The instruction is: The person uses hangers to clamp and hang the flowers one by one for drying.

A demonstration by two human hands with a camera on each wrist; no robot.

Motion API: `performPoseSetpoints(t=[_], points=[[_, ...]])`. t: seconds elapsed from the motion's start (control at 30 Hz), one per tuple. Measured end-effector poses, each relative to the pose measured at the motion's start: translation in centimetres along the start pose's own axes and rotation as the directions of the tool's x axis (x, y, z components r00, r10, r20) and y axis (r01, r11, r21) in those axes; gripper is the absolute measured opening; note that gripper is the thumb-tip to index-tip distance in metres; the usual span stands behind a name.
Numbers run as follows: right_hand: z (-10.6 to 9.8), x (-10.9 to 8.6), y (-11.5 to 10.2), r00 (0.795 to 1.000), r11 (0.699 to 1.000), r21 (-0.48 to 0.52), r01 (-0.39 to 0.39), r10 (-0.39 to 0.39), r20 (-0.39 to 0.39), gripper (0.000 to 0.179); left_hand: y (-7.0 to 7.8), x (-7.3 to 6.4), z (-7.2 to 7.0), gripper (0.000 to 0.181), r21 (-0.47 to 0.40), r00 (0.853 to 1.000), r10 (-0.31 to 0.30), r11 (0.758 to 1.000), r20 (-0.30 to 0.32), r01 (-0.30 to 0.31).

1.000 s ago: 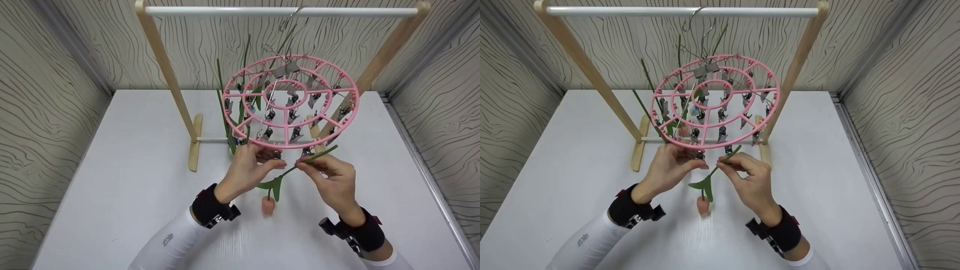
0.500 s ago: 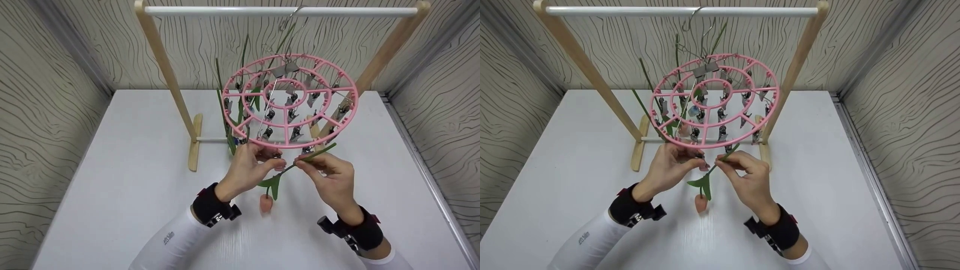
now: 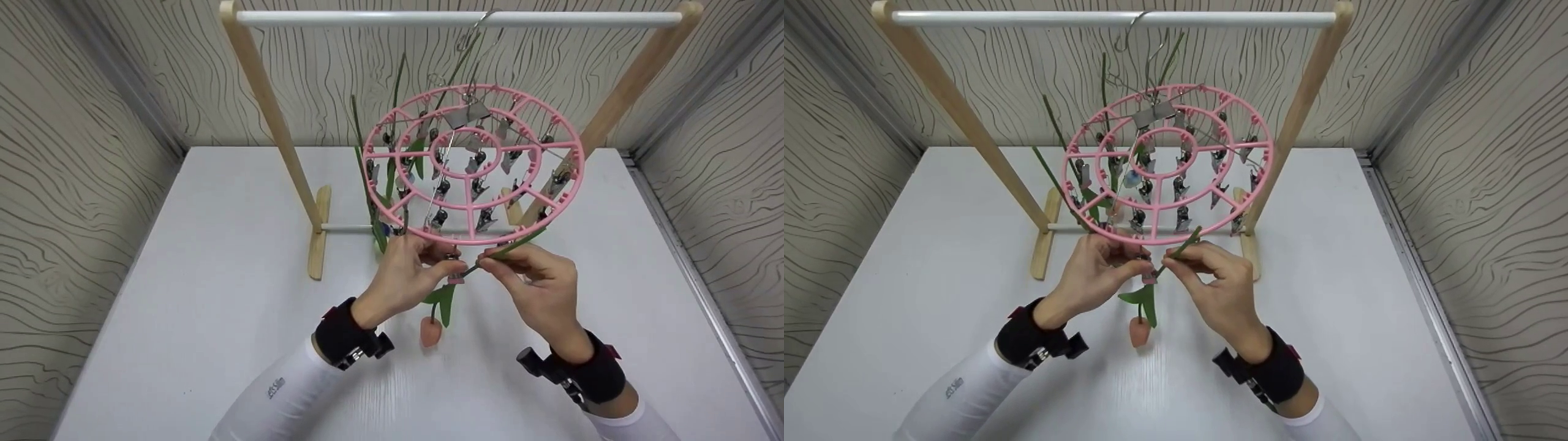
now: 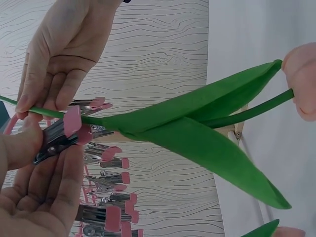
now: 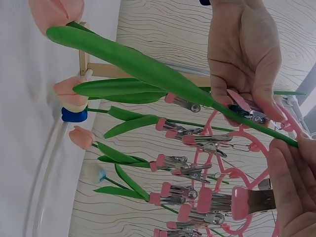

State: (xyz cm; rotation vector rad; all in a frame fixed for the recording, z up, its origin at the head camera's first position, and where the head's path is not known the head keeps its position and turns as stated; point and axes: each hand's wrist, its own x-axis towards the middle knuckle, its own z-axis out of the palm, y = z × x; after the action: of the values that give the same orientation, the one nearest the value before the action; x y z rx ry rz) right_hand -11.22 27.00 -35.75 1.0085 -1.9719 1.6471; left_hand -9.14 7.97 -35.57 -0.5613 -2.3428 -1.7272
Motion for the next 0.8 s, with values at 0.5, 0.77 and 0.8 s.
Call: performPoseSetpoints(t=[0.5, 0.77, 0.8], points=[[0.6, 1.1, -1.1, 0.994, 0.990, -0.097, 0.101, -0.104, -0.023, 0.028, -2.8, 0.3, 0.7, 0.017, -0.025, 0.998, 0.064, 0.998, 0.024, -0.063], [1.0, 1.1, -1.2, 0.984, 0.974, -0.154, 0.166, -0.175, -0.047, 0.024, -0.2, 0.1, 0.0, 0.017, 0.040, 0.994, 0.101, 0.994, 0.029, -0.102], [1.0, 1.1, -1.2, 0.983, 0.974, -0.153, 0.169, -0.178, -0.048, 0.024, -0.6, 0.1, 0.1, 0.018, 0.043, 0.994, 0.103, 0.994, 0.034, -0.105]])
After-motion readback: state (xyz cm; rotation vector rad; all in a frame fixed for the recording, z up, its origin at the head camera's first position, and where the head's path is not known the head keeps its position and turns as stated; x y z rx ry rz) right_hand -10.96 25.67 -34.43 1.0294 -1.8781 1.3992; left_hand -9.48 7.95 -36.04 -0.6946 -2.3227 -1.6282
